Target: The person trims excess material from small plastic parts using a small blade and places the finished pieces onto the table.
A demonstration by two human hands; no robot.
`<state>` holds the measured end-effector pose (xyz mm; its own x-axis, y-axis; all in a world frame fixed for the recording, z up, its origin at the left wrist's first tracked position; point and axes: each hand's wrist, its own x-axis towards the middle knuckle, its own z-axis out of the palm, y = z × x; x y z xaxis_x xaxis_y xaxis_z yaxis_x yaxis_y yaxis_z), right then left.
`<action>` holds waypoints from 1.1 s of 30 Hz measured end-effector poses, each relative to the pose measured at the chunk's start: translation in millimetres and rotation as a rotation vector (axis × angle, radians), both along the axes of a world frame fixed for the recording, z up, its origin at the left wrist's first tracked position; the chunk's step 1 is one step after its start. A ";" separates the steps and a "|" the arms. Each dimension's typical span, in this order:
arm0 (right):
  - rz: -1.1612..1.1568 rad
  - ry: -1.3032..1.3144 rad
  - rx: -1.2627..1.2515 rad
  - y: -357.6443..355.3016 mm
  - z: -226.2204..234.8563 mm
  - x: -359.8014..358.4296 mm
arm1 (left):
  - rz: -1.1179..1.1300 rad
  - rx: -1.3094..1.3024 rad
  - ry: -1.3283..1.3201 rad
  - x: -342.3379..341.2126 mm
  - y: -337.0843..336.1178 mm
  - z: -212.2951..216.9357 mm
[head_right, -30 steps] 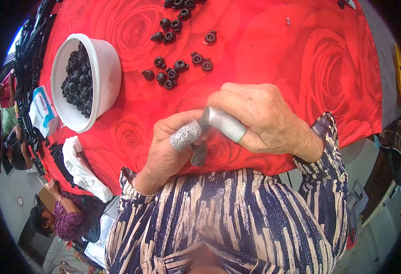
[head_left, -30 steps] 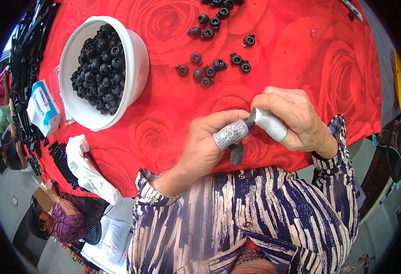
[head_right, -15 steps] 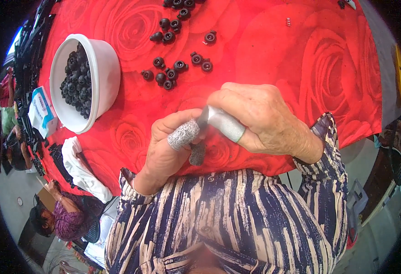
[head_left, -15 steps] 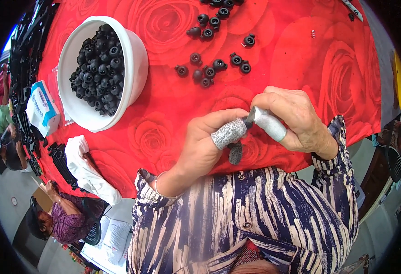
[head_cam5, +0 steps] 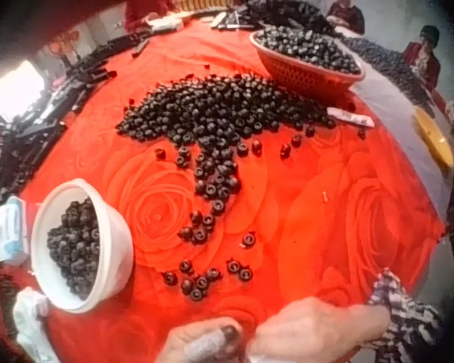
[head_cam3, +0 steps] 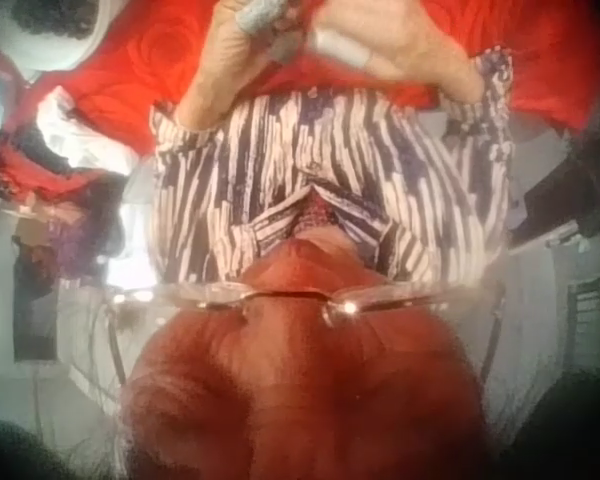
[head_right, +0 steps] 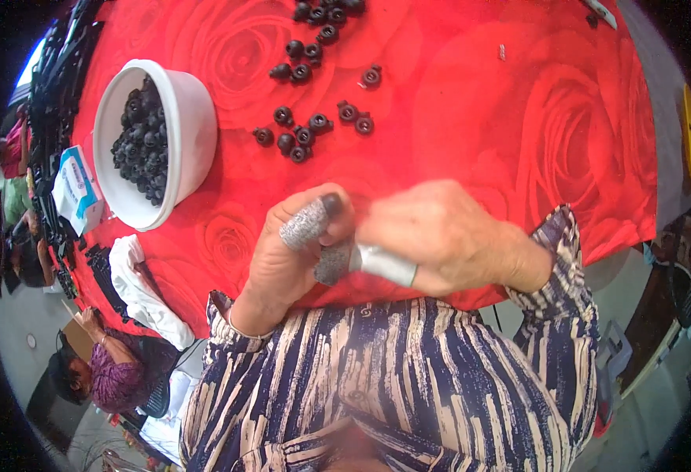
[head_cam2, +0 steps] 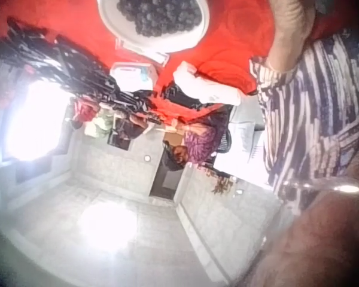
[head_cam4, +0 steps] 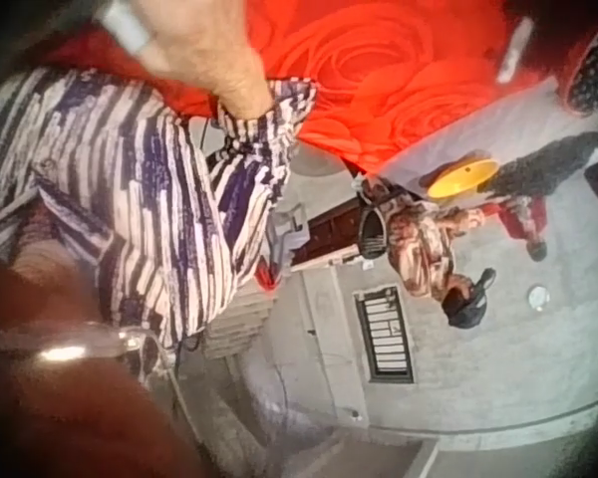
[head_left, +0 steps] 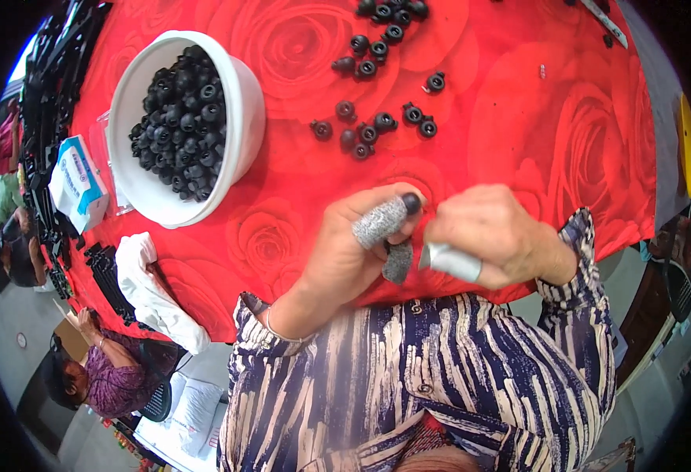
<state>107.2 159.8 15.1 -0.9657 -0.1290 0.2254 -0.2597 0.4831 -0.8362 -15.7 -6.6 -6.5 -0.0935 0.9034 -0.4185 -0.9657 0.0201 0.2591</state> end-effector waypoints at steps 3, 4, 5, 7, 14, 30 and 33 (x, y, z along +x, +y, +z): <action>-0.054 -0.050 -0.191 7.6 -1.5 0.9 | 0.030 -0.092 -0.045 6.9 -0.1 6.8; -0.048 -0.046 -0.187 7.2 1.5 -0.6 | 0.030 -0.064 -0.074 7.0 -0.5 8.2; -0.134 -0.026 -0.164 6.5 6.4 -2.5 | 0.035 -0.061 -0.070 7.1 -0.7 8.3; -0.225 -0.004 -0.134 3.5 10.0 -5.4 | 0.039 -0.067 -0.007 7.9 0.0 8.0; -0.291 0.385 0.213 -8.5 -4.5 -9.9 | -0.017 -0.122 0.024 11.1 0.9 9.8; -0.329 0.390 0.261 -7.8 -1.2 -2.2 | 0.635 -0.621 1.722 -72.1 -25.0 79.3; -0.330 0.382 0.291 -8.5 -0.6 -2.9 | 0.690 -0.609 1.843 -109.7 -26.9 66.3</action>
